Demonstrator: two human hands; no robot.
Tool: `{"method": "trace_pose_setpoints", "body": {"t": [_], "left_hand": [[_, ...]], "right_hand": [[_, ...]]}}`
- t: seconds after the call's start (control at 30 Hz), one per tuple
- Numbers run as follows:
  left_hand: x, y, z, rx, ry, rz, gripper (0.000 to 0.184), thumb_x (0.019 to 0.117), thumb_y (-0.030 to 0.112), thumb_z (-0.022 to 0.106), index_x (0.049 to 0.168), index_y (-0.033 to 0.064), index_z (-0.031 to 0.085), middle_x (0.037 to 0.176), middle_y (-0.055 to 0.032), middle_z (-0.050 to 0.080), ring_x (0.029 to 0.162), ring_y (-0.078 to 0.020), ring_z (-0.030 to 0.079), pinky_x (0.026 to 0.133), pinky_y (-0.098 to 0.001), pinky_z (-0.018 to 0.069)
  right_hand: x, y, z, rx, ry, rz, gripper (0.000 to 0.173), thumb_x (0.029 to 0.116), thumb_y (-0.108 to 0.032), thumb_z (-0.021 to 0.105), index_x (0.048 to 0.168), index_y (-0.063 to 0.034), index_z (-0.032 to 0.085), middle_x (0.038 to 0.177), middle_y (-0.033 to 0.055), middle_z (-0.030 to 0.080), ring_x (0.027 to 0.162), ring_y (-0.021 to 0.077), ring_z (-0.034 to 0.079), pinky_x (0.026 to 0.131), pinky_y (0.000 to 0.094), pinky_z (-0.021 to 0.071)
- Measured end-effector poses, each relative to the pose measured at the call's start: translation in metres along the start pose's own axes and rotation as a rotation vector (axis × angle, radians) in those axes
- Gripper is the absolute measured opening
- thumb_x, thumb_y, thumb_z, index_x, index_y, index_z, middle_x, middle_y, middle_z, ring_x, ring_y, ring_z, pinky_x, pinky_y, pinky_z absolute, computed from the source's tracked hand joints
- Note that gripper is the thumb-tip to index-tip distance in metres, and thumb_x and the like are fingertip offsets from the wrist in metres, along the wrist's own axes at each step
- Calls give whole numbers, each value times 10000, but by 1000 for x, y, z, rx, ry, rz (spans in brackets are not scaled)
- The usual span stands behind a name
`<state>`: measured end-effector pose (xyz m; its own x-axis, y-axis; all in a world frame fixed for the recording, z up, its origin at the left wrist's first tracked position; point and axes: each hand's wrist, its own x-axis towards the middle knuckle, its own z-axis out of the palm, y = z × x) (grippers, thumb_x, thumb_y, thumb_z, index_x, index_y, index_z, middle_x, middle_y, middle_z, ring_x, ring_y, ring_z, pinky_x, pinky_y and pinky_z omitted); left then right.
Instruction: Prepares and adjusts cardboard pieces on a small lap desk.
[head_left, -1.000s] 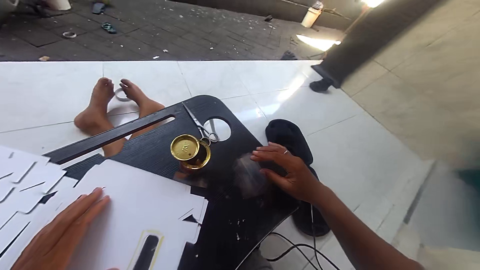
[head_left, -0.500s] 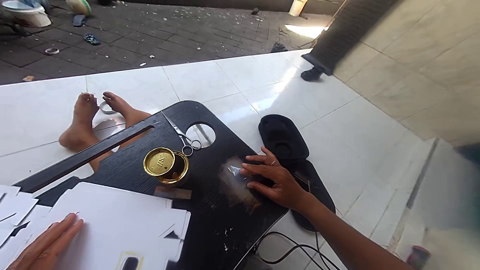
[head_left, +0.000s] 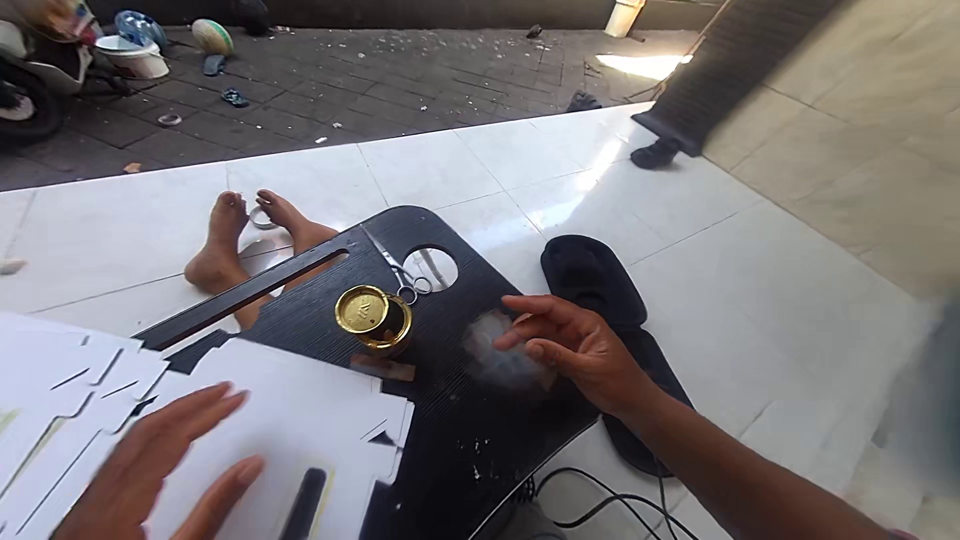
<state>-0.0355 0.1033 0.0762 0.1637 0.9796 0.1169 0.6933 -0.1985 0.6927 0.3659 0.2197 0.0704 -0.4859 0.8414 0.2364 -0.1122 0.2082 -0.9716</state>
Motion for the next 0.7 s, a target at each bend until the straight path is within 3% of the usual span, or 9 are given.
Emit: {"method": "trace_pose_setpoints", "body": {"t": [0.07,0.13,0.3,0.4,0.53,0.7], "left_hand": [[1,28,17,-102,25,46,463,1050,367,557,1282,-22,656,1265,-230,639,1151,-236,625,969,-385,517],[0,49,41,-210,27,74,457,1044,403,556,1197,1,710,1097,-149,696,1016,-144,653,879,-305,541],[-10,51,68,-299,128,49,269,1000,299,635,902,80,757,762,38,633,724,52,581,652,-86,470],[-18,38,61,-269,152,-14,273,996,313,617,856,119,748,726,87,600,665,84,544,593,-63,437],[-25,27,59,-310,143,-47,268,994,313,619,846,127,742,718,100,586,655,92,524,575,-57,414],[-28,13,40,-330,1,-102,377,1059,427,506,943,166,751,776,104,610,706,67,572,621,-83,462]], "right_hand": [[6,-9,29,130,-116,106,422,997,-127,636,1382,25,553,1113,22,762,1019,94,719,930,269,574],[11,-11,59,217,-240,186,424,999,-93,625,1390,44,534,1119,32,757,1027,97,718,935,268,573],[23,-6,110,217,-374,201,411,1031,-105,576,1395,76,519,1131,63,742,1039,104,707,965,279,561],[31,-4,123,107,-334,86,421,1051,-167,549,1385,86,508,1097,65,737,997,103,703,937,275,568],[37,3,139,-83,-263,-18,421,959,-83,682,1343,32,555,972,29,740,870,64,706,813,201,590],[49,14,145,-104,-262,99,435,934,-34,698,1354,-64,587,901,20,740,763,86,712,714,204,605]]}}
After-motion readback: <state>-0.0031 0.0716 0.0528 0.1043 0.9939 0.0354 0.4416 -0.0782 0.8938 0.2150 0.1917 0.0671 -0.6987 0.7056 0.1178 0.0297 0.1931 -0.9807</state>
